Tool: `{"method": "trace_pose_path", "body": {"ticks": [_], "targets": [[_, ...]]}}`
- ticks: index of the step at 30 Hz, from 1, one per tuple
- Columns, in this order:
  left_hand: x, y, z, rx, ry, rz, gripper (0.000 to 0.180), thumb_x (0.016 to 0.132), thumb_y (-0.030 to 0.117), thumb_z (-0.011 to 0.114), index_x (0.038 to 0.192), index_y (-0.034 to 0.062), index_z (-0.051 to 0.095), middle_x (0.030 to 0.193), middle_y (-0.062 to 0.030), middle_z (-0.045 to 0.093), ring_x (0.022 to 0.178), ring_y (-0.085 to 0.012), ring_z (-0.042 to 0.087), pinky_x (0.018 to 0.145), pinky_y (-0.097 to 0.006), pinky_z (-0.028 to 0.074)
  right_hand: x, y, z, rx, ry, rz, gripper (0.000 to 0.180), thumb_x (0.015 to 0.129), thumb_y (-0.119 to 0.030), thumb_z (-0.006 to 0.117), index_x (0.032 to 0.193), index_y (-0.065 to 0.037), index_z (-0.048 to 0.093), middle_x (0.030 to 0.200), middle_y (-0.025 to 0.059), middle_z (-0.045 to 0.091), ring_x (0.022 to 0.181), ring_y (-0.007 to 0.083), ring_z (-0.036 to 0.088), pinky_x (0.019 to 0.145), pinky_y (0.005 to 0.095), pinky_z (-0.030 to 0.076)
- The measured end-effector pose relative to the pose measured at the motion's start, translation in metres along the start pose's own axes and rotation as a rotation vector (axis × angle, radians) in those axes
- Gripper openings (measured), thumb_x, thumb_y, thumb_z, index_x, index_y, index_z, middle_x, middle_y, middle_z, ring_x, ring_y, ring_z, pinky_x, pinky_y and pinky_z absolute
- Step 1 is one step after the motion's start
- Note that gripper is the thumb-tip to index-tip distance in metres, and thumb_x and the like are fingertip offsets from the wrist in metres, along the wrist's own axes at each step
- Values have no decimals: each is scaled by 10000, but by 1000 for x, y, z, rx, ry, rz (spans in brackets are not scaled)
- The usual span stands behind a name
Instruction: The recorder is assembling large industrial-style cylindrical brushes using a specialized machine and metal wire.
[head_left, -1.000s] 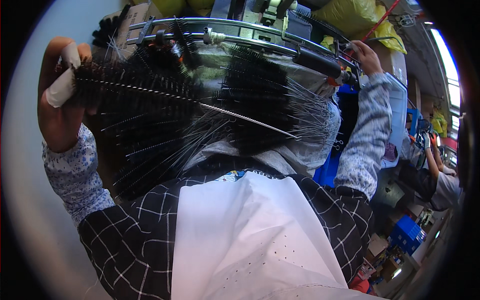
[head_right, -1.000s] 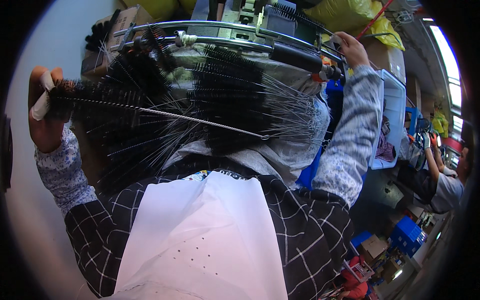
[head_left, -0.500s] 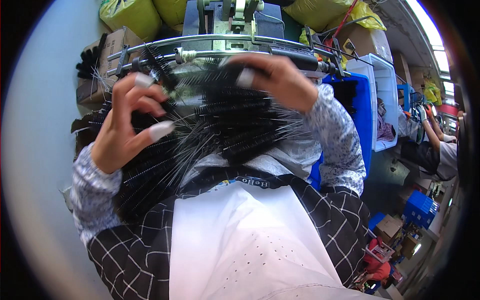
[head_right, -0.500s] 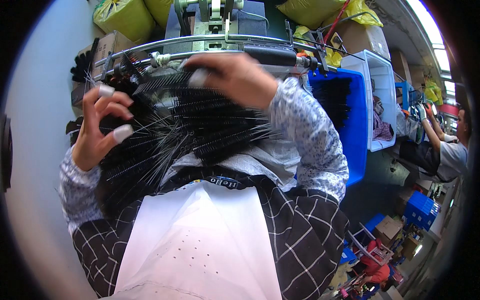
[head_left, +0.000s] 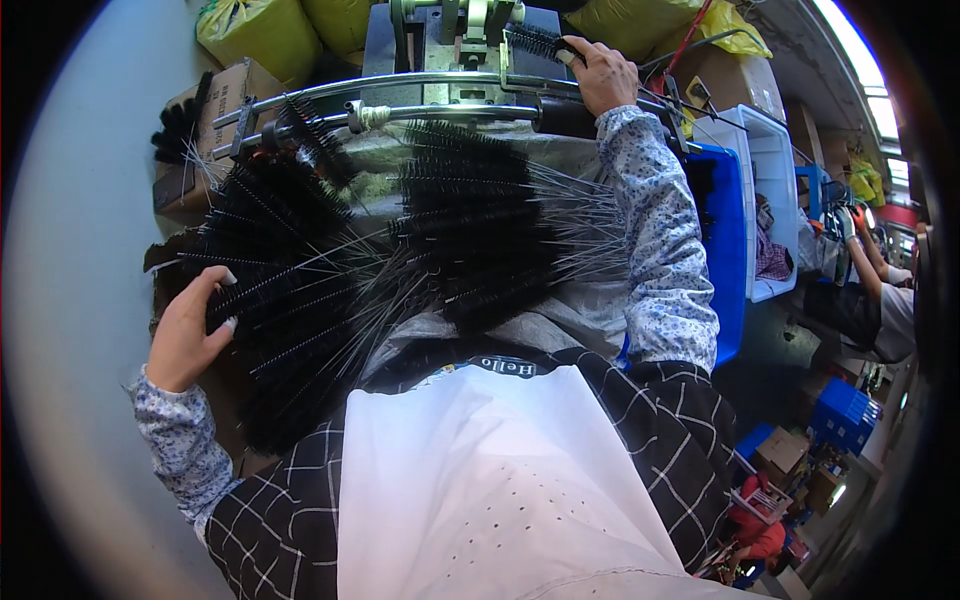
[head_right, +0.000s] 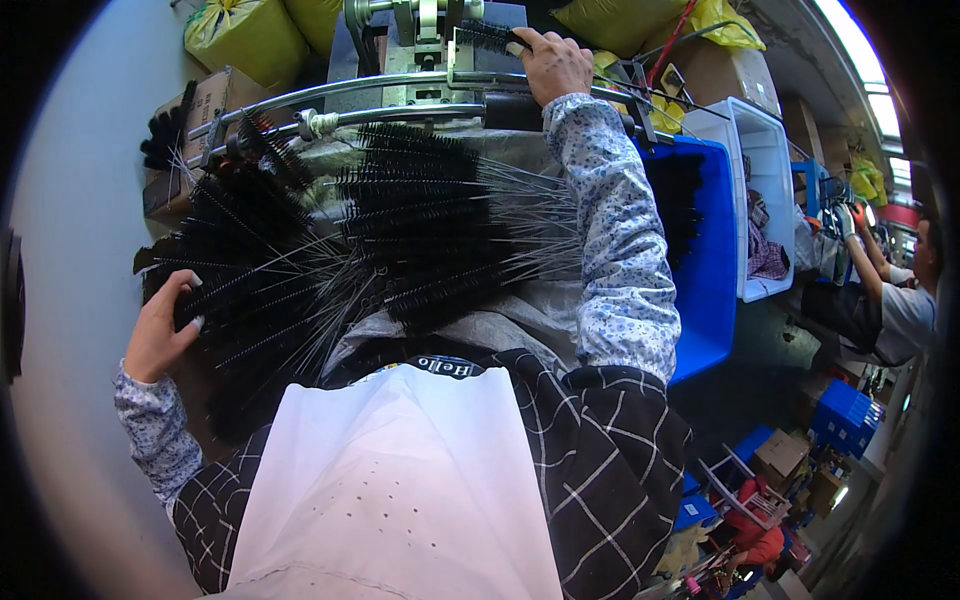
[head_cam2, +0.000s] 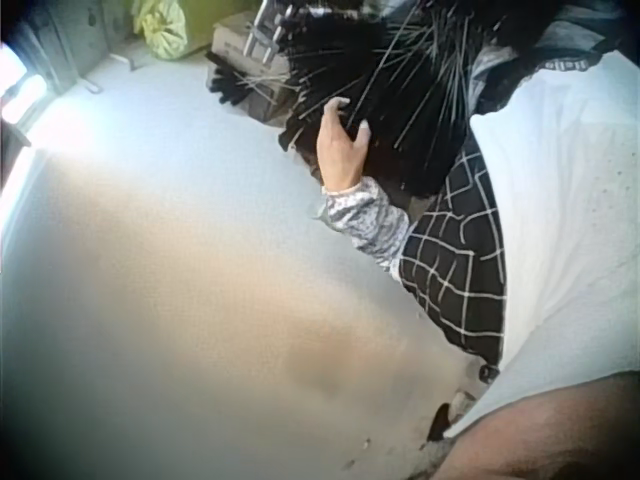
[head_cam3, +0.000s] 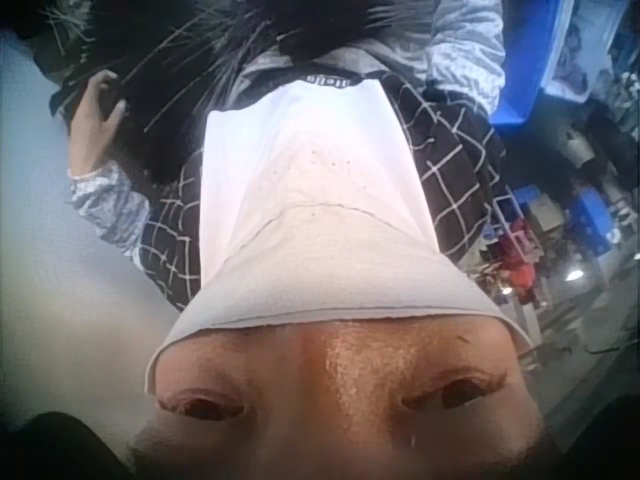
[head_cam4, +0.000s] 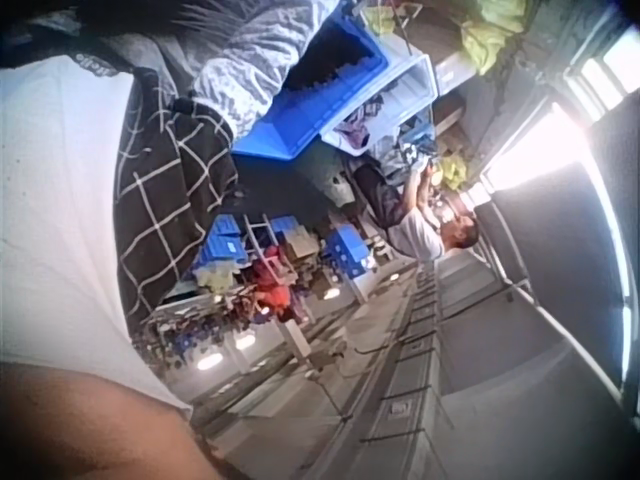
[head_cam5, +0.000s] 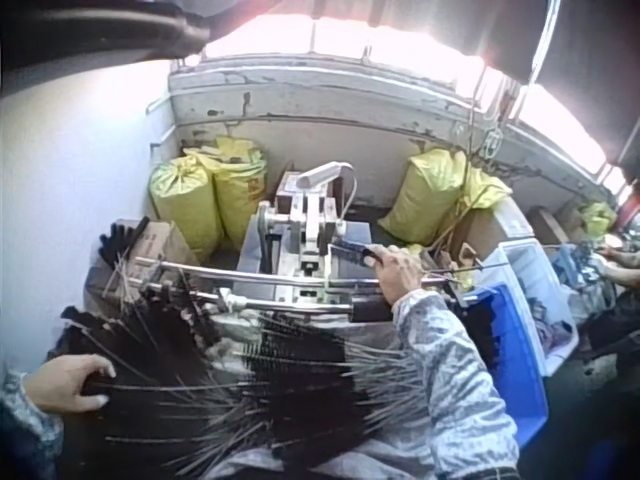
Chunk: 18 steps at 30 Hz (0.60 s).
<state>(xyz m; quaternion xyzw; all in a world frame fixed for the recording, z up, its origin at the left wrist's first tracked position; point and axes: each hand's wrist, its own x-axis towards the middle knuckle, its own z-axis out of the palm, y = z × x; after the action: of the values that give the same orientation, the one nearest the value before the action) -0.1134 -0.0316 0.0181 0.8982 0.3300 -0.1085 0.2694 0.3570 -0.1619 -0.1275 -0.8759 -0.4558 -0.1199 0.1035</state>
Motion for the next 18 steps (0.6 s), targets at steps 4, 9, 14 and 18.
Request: {"method": "trace_pose_path", "body": {"ticks": [4,9,14,18], "targets": [[-5,8,-19,-137,107,113,361,621,-41,544,964,10,443,849,-86,466,810,-189,479,766,-254,377,6,1,1,-3,-115,-23,317,827,-275,458,1144,-265,473,932,44,559,933,235,501,802,397,358],[-31,28,-60,-376,267,119,329,603,-40,492,920,31,445,963,-76,430,818,-123,445,761,-228,366,30,17,26,-141,-152,-137,379,858,-189,394,1214,-315,373,1142,43,462,1105,210,387,882,417,285],[-71,-17,-90,-345,411,188,366,678,160,546,1009,44,441,1073,-96,414,887,-136,451,789,-250,369,21,24,22,-150,-13,-193,439,806,-280,496,1225,-247,369,1150,58,457,1097,227,395,923,411,266],[-156,-169,-145,-2158,690,173,419,805,319,527,1103,37,446,1178,-119,377,1012,-200,423,865,-307,348,-4,43,-8,-84,-126,254,489,771,-319,523,1206,-130,402,1168,84,459,1135,227,382,928,454,273]]}}
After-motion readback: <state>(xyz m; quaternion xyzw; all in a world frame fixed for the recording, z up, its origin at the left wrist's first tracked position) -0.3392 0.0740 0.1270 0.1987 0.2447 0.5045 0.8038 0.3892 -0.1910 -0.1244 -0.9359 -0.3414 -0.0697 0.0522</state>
